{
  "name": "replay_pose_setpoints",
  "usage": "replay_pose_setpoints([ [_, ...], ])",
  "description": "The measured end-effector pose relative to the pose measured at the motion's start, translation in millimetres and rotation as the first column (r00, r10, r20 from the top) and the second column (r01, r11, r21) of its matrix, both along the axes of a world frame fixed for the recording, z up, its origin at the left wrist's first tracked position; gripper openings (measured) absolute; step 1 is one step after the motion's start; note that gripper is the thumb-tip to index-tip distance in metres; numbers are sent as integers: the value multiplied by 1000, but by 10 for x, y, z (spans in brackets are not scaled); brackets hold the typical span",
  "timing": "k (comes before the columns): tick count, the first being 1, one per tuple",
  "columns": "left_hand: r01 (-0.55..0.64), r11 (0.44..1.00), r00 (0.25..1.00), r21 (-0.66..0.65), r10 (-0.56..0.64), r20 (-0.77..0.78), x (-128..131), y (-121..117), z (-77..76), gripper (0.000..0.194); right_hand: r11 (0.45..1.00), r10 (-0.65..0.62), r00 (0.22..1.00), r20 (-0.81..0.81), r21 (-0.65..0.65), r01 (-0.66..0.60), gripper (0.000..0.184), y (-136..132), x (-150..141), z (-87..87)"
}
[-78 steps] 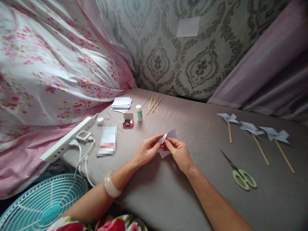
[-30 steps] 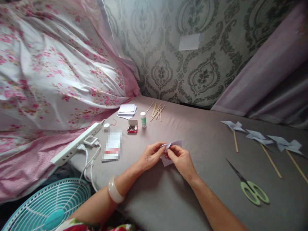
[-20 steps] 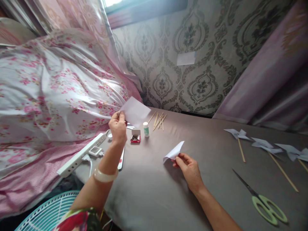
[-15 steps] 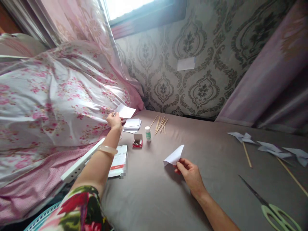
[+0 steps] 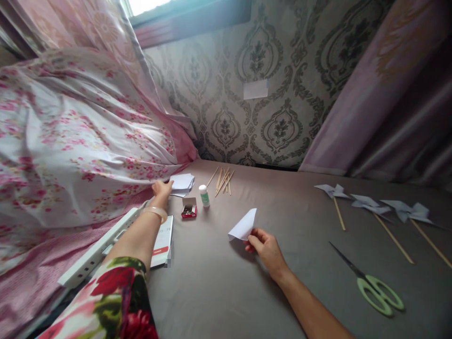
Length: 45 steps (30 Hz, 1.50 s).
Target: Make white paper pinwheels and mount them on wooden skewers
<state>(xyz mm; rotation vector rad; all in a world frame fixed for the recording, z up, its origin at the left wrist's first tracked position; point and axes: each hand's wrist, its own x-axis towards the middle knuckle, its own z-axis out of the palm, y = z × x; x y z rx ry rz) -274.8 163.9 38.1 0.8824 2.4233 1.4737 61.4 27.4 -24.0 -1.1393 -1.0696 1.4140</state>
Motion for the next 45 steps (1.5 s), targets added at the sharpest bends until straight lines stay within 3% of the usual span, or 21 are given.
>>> replay_pose_setpoints([
  [3,1,1000,992,18,1,-126,69,-114,166,45,999,-38,999,-38,15,39,16,11,54,53],
  [5,98,995,983,30,-92,-156,217,-236,293,37,997,-59,995,-75,54,63,17,23,95,124],
  [6,186,982,975,16,-182,-128,333,-329,345,32,994,-66,993,-93,79,74,19,29,115,169],
  [8,405,914,914,4,-405,-22,649,-590,398,44,987,-77,989,-128,129,94,23,37,149,265],
  [9,604,797,789,-11,-596,152,844,-752,389,51,984,-82,985,-153,146,105,25,39,163,308],
  [10,776,630,599,-21,-727,337,1055,-923,355,57,981,-89,980,-178,155,117,26,36,177,342],
  [12,961,270,193,56,-806,560,1494,-1240,216,57,978,-112,969,-220,148,147,27,15,206,368],
  [13,978,176,78,107,-798,597,1705,-1363,122,54,978,-130,965,-230,133,163,27,-7,225,358],
  [14,973,166,37,163,-804,594,1901,-1454,21,48,978,-148,963,-226,112,177,27,-37,250,333],
  [15,951,217,50,218,-807,588,2077,-1510,-81,42,978,-166,964,-208,89,188,28,-76,279,294],
  [17,872,371,83,320,-755,651,2361,-1533,-266,39,979,-191,969,-160,35,199,30,-176,351,190],
  [19,729,558,91,397,-654,751,2563,-1489,-409,28,979,-205,975,-91,-15,205,31,-289,429,77],
  [21,650,648,84,398,-582,809,2705,-1434,-506,18,975,-217,976,-9,-48,216,32,-390,508,-16],
  [26,606,691,100,394,-558,824,2901,-1350,-612,15,956,-272,920,281,-26,291,26,-521,887,-38],
  [29,568,721,146,398,-564,813,2902,-1301,-602,16,915,-385,780,493,92,393,19,-616,1389,70],
  [32,535,730,139,425,-573,808,2829,-1263,-557,14,879,-446,620,645,186,439,13,-745,1944,130],
  [33,518,733,130,441,-577,807,2798,-1256,-541,13,886,-421,559,714,191,423,13,-775,2095,125],
  [34,500,735,118,459,-583,804,2766,-1252,-527,13,925,-303,412,859,161,345,13,-790,2217,111],
  [38,448,729,88,518,-613,785,2663,-1256,-501,17,962,-152,295,943,73,262,20,-692,2414,55],
  [41,440,735,100,516,-611,785,2608,-1264,-481,23,969,5,300,954,-78,234,30,-518,2373,104],
  [45,408,756,107,511,-596,796,2563,-1268,-427,34,963,102,506,856,-213,167,31,-356,2209,248],
])
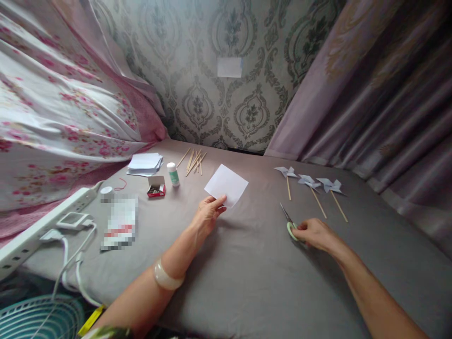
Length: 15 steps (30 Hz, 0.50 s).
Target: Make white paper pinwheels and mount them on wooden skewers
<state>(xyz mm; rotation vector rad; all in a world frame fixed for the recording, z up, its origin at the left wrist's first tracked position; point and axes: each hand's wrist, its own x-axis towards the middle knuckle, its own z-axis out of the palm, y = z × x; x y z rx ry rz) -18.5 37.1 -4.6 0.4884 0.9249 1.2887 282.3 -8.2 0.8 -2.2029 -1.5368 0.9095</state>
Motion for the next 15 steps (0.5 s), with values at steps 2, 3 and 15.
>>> replay_pose_setpoints([
  [2,-26,1000,999,2,26,23,-11,7,17,40,999,8,986,-169,43,-1,31,11,-161,71],
  [3,-39,999,999,-1,39,28,-15,13,20,41,998,18,955,-295,70,3,36,4,-268,101],
  [15,-93,996,993,-15,94,70,-32,-15,33,47,992,117,659,-743,123,-38,65,-155,-1382,-123],
])
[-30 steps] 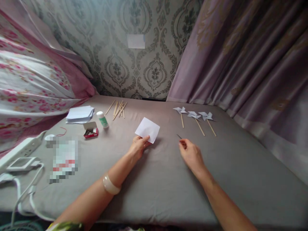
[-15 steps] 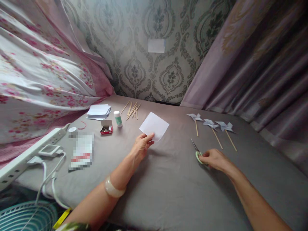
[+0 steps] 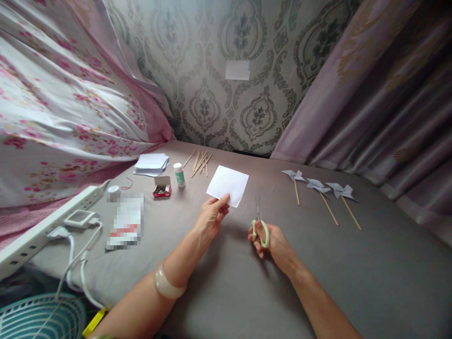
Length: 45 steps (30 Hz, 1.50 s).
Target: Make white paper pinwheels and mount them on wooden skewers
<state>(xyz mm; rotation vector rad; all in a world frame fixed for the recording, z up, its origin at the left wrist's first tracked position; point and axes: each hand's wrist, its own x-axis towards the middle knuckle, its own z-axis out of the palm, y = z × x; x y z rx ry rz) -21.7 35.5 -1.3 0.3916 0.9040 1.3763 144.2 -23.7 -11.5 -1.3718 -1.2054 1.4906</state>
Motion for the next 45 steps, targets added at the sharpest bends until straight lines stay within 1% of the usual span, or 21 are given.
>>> replay_pose_setpoints([
  [2,-6,1000,1000,2,6,-18,9,-26,19,47,996,82,993,89,19,-84,66,-69,22,-70],
  [4,-2,1000,999,6,2,-50,25,-57,35,46,988,136,975,178,49,-147,63,-135,34,-85],
  [7,20,1000,995,4,-20,-102,53,-110,55,44,973,194,945,263,67,-219,59,-206,5,-15],
  [10,44,999,990,2,-44,-133,73,-158,73,41,969,218,927,305,45,-243,57,-235,-32,75],
  [13,68,998,989,6,-66,-131,78,-184,83,39,967,225,916,333,36,-251,55,-243,-39,108],
  [21,81,997,989,-2,-81,-126,94,-227,88,35,968,237,909,342,-1,-251,55,-262,-45,88],
  [26,89,996,991,-6,-89,-99,105,-268,109,34,974,214,910,354,-3,-227,54,-270,-48,126],
  [33,77,997,993,9,-76,-87,120,-281,120,34,984,170,932,320,-7,-177,52,-265,-57,168],
  [41,63,998,995,20,-61,-75,130,-295,148,34,989,135,932,336,18,-149,49,-271,-58,149],
  [45,70,997,994,31,-67,-81,130,-301,150,34,989,135,927,350,4,-146,50,-273,-64,152],
])
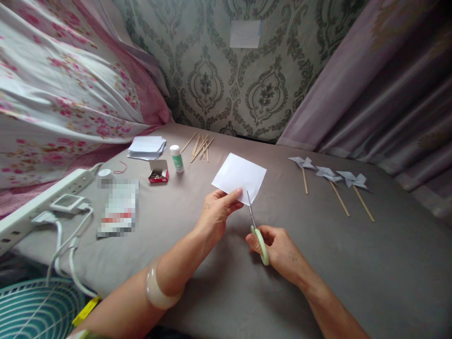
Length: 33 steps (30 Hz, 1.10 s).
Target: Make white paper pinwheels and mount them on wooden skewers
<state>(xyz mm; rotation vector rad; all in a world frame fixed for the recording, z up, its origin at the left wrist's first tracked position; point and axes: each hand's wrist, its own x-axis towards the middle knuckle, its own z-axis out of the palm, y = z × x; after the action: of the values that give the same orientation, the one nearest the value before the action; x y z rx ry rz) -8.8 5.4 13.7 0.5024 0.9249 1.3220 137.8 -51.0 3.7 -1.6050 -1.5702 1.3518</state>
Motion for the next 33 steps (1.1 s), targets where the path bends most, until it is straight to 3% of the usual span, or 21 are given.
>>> replay_pose_setpoints([
  [19,8,1000,1000,14,-8,16,23,-10,-28,36,999,-39,999,4,29,39,50,10,-23,23],
  [33,16,1000,1000,20,-16,10,9,-13,-6,33,995,-70,997,34,78,68,46,1,8,-78],
])
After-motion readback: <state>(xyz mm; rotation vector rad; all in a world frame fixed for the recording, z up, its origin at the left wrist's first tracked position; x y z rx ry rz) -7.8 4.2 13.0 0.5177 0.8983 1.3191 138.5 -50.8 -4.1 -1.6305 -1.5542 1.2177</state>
